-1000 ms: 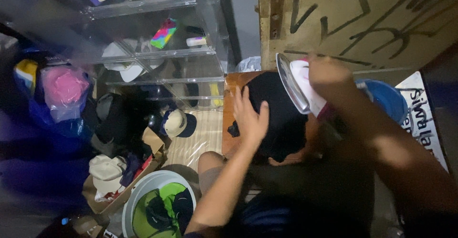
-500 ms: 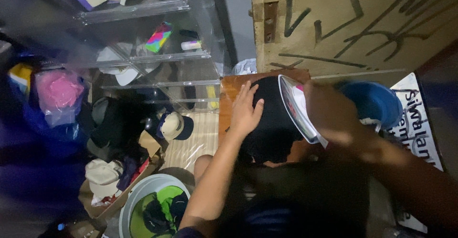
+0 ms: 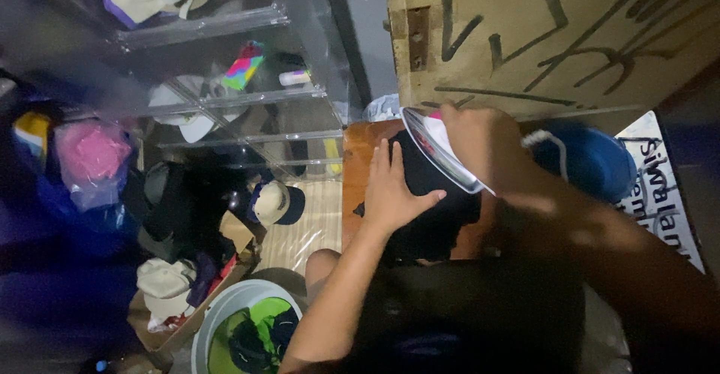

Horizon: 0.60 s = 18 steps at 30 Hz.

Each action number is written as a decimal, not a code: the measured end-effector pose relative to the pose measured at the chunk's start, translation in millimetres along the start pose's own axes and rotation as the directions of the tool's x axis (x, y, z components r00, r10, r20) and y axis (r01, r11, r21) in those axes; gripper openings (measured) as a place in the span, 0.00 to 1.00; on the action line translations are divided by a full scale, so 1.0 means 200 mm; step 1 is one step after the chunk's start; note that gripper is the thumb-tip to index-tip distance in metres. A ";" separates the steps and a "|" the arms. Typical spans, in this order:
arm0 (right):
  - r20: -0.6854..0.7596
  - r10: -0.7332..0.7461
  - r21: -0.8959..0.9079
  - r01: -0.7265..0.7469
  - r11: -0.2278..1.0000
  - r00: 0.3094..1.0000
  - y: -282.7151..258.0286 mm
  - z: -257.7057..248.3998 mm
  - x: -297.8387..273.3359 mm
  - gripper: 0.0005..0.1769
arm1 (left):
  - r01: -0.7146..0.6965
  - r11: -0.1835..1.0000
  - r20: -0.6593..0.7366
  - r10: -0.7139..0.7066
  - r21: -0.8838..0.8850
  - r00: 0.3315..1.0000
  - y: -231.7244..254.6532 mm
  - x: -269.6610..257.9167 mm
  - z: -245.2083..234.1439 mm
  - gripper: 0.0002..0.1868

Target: The person takes a cap from a stack, rinses it by hand in a blue bucket, and then uses an iron on a small wooden surface to press a black cap.

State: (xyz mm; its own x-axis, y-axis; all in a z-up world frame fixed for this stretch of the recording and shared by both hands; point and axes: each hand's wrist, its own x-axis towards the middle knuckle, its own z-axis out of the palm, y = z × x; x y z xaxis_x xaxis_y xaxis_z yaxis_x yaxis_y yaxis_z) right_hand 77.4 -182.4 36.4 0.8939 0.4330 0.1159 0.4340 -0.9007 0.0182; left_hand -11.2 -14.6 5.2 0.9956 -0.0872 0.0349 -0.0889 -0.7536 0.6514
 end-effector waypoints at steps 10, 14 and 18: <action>0.100 -0.045 0.083 0.037 0.996 0.994 0.01 -0.09 -0.02 0.13 | 0.048 0.999 0.163 -0.047 -0.004 0.985 0.03 -0.01 -0.08 0.68; 0.295 0.158 0.484 -0.290 0.826 0.942 -0.14 -0.40 -0.18 0.18 | 0.048 0.999 0.175 -0.051 0.020 0.983 0.02 -0.01 -0.08 0.68; 0.356 0.139 0.294 -0.252 0.922 0.924 -0.16 -0.50 -0.27 0.15 | 0.045 0.999 0.204 -0.044 0.001 0.978 0.03 -0.01 -0.10 0.70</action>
State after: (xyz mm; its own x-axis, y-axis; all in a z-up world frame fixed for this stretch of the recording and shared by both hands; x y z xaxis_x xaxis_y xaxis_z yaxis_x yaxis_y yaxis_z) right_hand 3.7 -180.4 129.8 0.9264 0.2868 -0.2439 0.2076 -0.9296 -0.3046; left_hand -13.3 -6.3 23.6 0.9712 -0.1852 -0.1495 -0.0441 -0.7574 0.6515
